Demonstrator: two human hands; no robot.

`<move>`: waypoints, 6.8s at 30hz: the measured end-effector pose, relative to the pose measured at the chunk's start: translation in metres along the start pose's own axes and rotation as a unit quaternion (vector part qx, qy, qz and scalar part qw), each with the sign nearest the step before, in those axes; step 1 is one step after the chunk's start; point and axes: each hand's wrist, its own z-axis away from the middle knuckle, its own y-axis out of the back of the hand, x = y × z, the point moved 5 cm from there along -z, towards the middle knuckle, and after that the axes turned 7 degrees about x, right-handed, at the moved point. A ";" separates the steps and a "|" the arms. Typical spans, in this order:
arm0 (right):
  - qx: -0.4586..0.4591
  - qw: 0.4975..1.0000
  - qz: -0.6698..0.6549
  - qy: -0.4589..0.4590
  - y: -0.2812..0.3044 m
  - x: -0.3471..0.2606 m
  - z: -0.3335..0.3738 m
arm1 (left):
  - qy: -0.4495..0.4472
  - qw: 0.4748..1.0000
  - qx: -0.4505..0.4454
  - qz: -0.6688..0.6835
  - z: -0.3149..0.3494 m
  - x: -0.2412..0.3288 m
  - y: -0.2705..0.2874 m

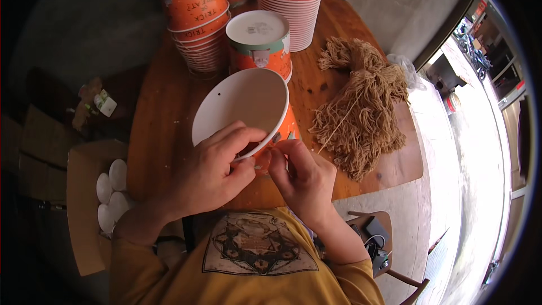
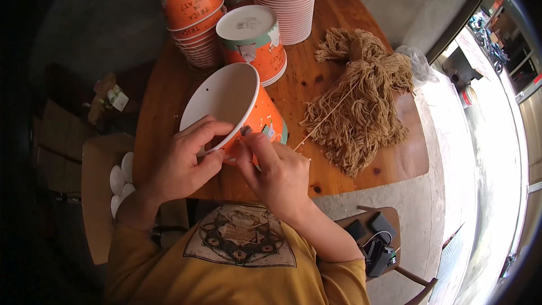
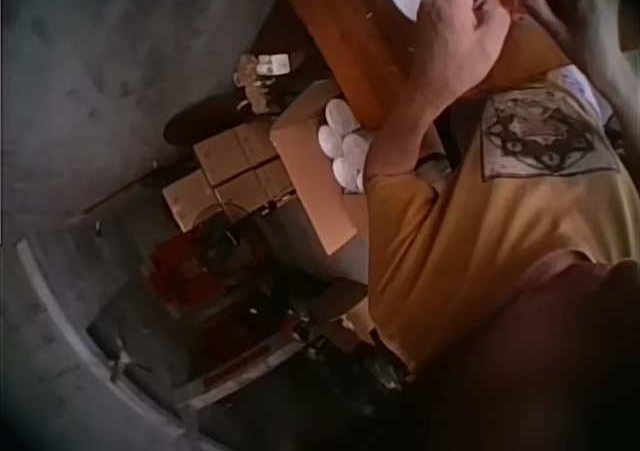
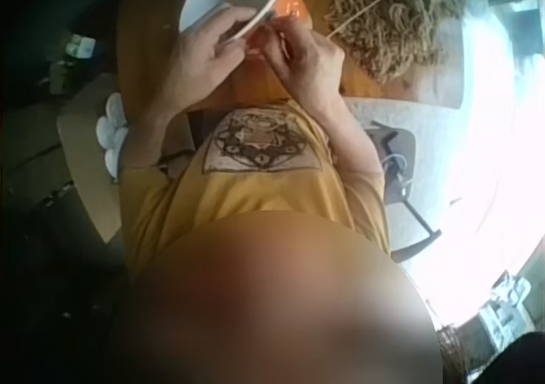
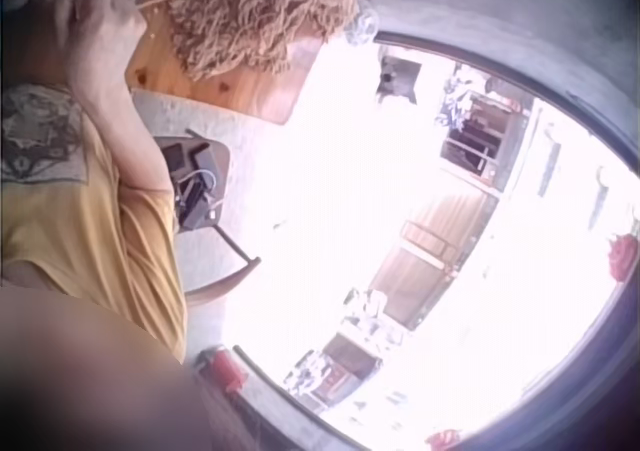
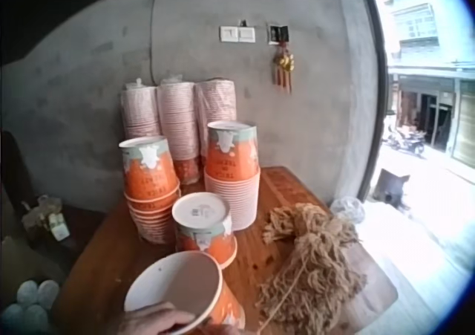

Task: Threading a string through the holes of decorative paper buckets for assembly.

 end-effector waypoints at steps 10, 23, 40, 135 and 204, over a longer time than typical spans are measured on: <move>0.008 0.999 0.052 0.005 0.011 0.011 0.012 | 0.110 0.978 -0.104 0.147 -0.017 -0.011 -0.024; -0.067 0.996 0.050 -0.043 0.035 0.031 0.007 | -0.147 0.962 -0.057 -0.222 -0.030 -0.006 -0.035; -0.143 0.916 -0.251 -0.278 -0.025 0.028 -0.013 | 0.239 0.919 -0.128 0.285 -0.028 -0.043 -0.011; -0.051 0.989 -0.079 -0.118 0.008 0.043 -0.010 | 0.105 0.981 -0.159 0.029 -0.052 -0.036 -0.031; 0.008 0.976 -0.145 -0.162 0.008 0.054 0.001 | 0.008 0.994 -0.074 0.077 -0.052 -0.018 -0.033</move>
